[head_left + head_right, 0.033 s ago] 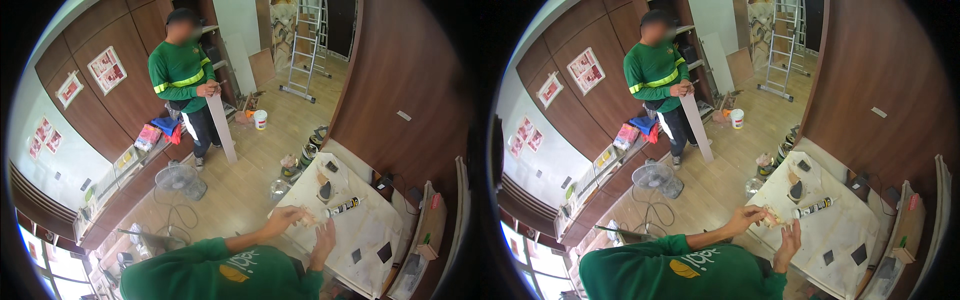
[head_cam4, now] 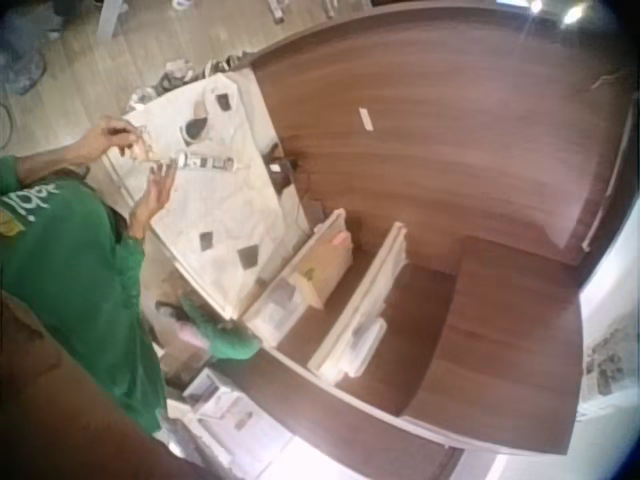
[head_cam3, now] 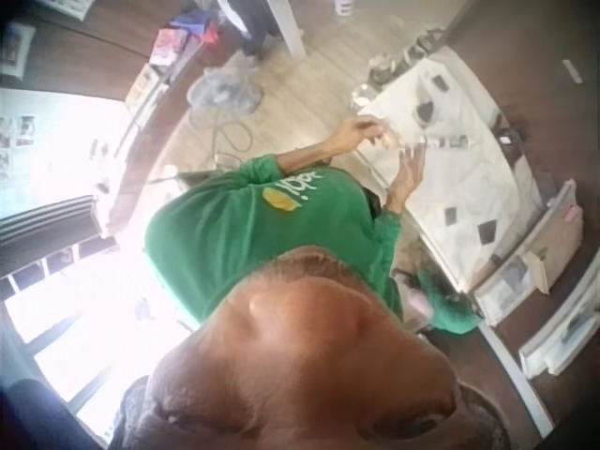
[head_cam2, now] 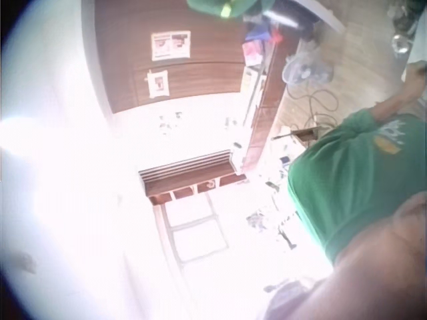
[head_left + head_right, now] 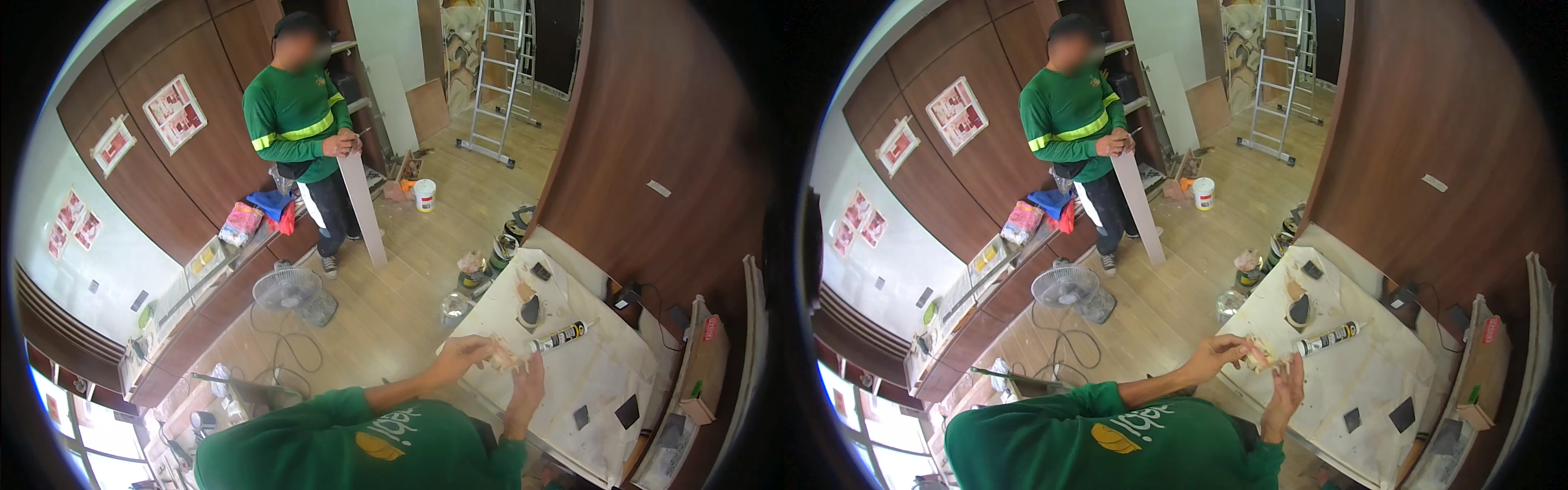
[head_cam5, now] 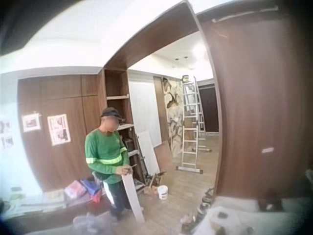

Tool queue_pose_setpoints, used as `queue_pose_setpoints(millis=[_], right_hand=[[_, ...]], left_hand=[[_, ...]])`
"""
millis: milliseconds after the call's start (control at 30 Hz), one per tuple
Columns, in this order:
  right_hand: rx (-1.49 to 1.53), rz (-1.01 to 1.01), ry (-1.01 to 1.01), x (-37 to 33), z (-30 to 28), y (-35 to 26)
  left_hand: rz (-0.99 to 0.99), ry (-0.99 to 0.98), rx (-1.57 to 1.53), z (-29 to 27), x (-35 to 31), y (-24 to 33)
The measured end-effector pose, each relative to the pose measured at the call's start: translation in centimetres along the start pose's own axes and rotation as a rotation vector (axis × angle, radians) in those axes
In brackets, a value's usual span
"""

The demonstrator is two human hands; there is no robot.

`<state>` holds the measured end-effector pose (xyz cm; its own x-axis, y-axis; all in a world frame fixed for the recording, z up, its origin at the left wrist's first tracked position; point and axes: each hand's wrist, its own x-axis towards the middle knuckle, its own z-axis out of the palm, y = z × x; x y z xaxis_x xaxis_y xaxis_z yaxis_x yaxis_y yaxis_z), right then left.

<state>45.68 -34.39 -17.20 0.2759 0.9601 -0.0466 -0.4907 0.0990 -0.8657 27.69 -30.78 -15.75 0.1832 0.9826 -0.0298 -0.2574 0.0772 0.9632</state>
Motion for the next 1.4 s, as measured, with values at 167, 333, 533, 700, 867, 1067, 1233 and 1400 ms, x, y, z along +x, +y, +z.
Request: queue_pose_setpoints(millis=[167, 333, 533, 700, 867, 1067, 1233, 1400], right_hand=[[-0.228, 0.031, -0.303, 0.0, 3.7, -0.6], [-0.394, 0.031, -0.292, -0.1, 3.0, 0.5], [-0.704, 0.011, -0.329, -1.5, 4.4, -1.4], [-0.694, -0.160, -0.199, -2.0, 2.6, -1.5], [-0.608, -0.126, 0.096, -3.1, 0.2, -3.9], [-0.782, -0.125, 0.008, -5.3, 1.9, -4.2], [-0.795, -0.060, -0.248, -7.3, 8.0, -4.6], [-0.922, -0.346, -0.349, -7.7, 8.8, -2.7]], left_hand=[[-0.175, -0.210, -0.073, -0.9, -0.7, 1.6], [-0.256, -0.218, 0.035, -2.0, -2.0, 2.6], [-0.006, -0.385, 0.621, -4.0, -3.1, 3.9], [0.011, -0.251, 1.085, -2.2, -4.9, 5.2], [-0.334, -0.038, 0.495, -10.6, -4.7, 2.1], [-0.466, -0.144, 0.099, -9.6, -3.5, 3.2], [-0.597, -0.233, -0.299, -4.9, -2.8, 3.7], [-0.716, -0.232, -0.467, -3.0, -3.3, 4.5]])
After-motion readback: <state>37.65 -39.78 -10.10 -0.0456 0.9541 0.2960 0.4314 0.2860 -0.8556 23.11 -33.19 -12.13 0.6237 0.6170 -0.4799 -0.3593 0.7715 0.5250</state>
